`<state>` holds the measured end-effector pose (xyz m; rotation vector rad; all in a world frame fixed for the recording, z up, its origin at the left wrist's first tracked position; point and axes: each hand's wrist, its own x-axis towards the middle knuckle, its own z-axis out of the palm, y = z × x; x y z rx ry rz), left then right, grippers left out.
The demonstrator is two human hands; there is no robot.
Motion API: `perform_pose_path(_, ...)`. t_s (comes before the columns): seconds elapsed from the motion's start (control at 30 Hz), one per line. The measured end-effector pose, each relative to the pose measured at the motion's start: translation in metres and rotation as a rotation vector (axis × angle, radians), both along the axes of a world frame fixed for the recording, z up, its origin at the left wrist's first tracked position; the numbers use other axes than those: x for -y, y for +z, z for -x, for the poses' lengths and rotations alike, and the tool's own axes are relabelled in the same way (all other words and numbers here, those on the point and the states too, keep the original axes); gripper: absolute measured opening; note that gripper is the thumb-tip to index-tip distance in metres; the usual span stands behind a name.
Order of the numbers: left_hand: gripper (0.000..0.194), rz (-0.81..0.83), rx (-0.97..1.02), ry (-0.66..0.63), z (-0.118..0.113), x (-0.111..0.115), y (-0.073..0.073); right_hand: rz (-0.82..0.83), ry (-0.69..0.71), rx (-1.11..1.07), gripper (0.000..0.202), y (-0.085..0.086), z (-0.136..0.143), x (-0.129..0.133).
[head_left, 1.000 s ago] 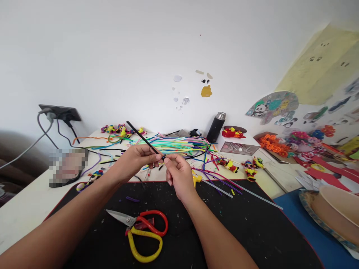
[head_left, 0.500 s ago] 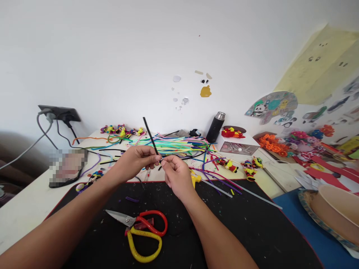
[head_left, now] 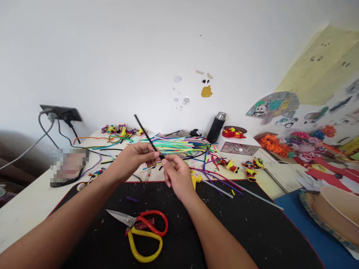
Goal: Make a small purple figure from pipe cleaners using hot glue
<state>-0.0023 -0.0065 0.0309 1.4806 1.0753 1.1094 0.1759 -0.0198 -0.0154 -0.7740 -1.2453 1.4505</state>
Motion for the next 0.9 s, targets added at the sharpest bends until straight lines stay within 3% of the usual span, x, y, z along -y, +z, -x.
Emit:
perform_pose_path(0.2, 0.032, 0.05, 0.074, -0.002, -0.0026, -0.0025, -0.0073, 0.0, -0.023, -0.038, 0.032, 0.0, -0.0009, -0.0011)
perform_pose_path(0.6, 0.031, 0.038, 0.024, -0.026, -0.0068, 0.002, -0.0006, 0.018, -0.056, -0.091, 0.031, -0.0011, -0.0003, -0.0012)
perform_pose_path(0.9, 0.034, 0.041, -0.012, 0.005, -0.0011, -0.0014, -0.0057, -0.008, -0.102, -0.062, 0.027, -0.0005, 0.0, -0.0019)
